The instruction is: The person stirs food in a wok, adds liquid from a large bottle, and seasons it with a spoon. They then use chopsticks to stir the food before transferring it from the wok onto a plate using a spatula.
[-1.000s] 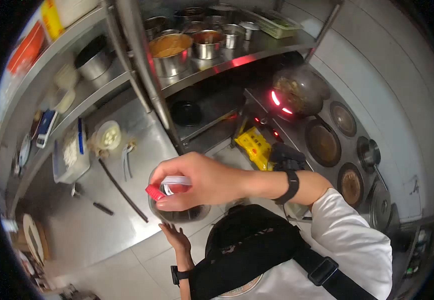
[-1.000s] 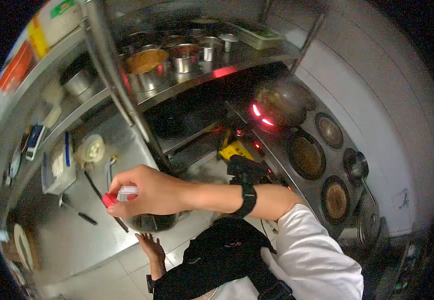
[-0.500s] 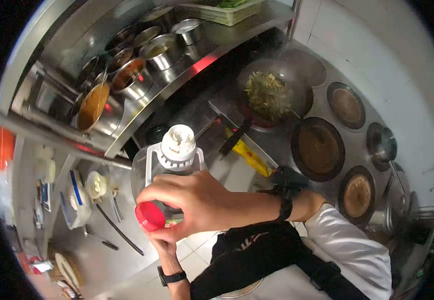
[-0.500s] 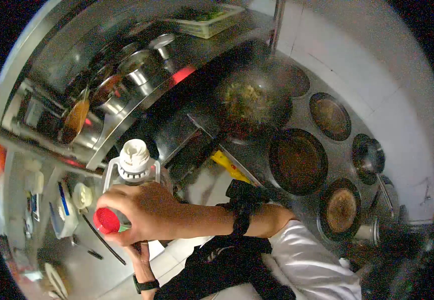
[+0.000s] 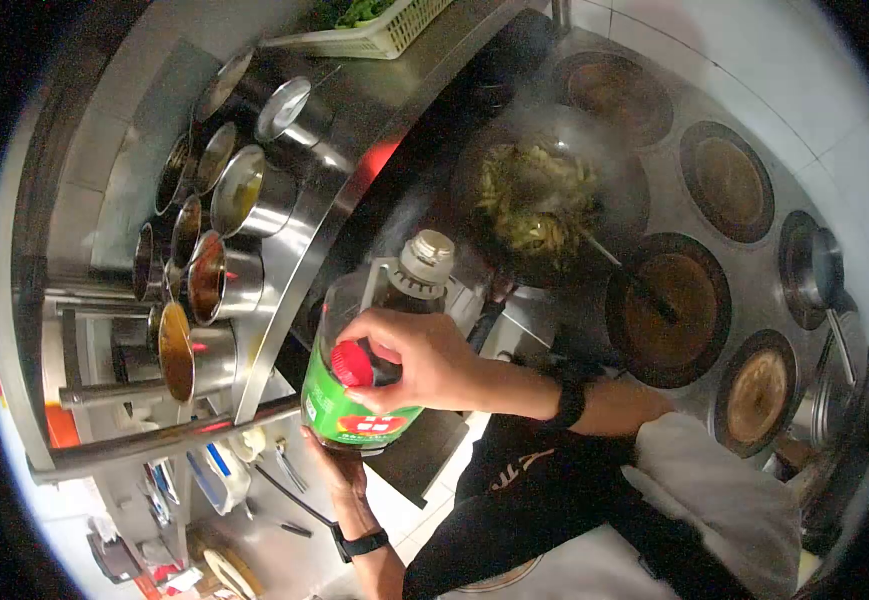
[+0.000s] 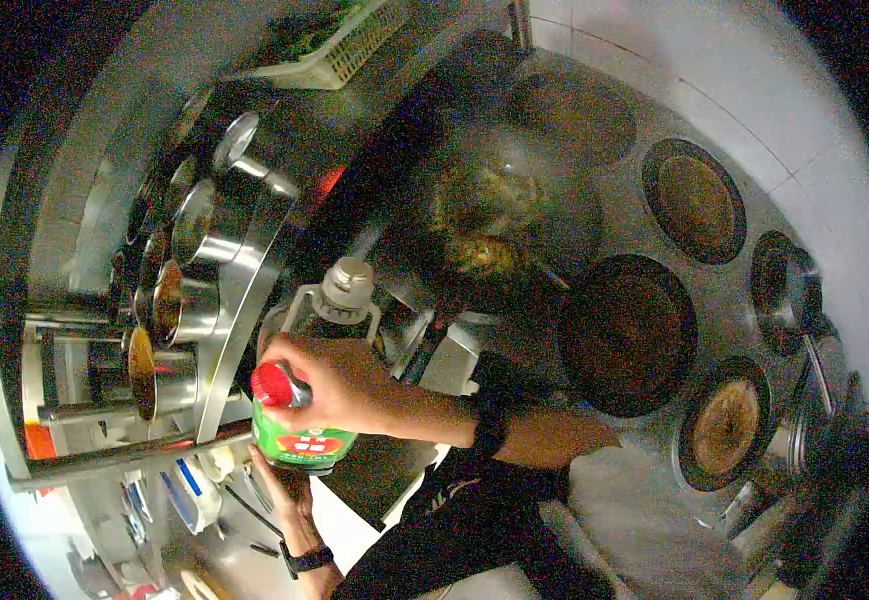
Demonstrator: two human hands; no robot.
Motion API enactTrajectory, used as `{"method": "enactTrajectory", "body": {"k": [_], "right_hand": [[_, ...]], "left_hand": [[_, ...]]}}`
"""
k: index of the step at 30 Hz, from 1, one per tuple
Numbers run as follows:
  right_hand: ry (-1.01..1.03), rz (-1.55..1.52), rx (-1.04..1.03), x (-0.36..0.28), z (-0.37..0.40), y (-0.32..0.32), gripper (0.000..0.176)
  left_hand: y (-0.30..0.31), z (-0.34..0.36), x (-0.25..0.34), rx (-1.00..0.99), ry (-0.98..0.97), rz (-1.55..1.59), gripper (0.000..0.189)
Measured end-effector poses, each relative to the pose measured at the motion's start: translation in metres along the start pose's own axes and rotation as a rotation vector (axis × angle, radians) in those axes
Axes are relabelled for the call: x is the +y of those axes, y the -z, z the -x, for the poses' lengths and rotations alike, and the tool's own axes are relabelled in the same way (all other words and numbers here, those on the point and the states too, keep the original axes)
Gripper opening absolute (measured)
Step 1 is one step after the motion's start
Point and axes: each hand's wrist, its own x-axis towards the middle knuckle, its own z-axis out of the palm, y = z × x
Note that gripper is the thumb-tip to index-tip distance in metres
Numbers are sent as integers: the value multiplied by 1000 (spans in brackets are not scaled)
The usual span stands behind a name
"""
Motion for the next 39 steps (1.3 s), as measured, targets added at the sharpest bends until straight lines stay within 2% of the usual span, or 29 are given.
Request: {"method": "enactTrajectory", "body": {"k": [1,2,3,9,11,15,25,32,34,39], "right_hand": [[-53,9,5,2,-2,5,41],[-21,4,62,10,-2,5,41],[-102,-13,36,13,-4,11,41],[-2,-94,208,39,-13,32,39],[-67,-31,253,46,-14,37,38],[-170,-45,210,47,-18,46,37],[-178,10,225,50,-21,47,37],[-171,-80,250,54,-24,49,37],[-86,-78,306,58,-25,50,38],[-66,-104,371,59,-20,56,41]], "left_hand": [[-6,-3,4,-5,3,-5,72],[-12,-6,9,-21,7,-39,71],[-17,-10,14,-40,10,-74,70],[-32,-41,18,-93,33,-157,71],[-33,-48,18,-128,12,-187,70],[-47,-47,25,-130,24,-190,69],[-48,-45,26,-29,34,-167,68],[-42,-46,26,6,22,-174,66],[-46,-43,31,5,20,-215,65],[-53,-38,41,83,11,-321,68]]}}
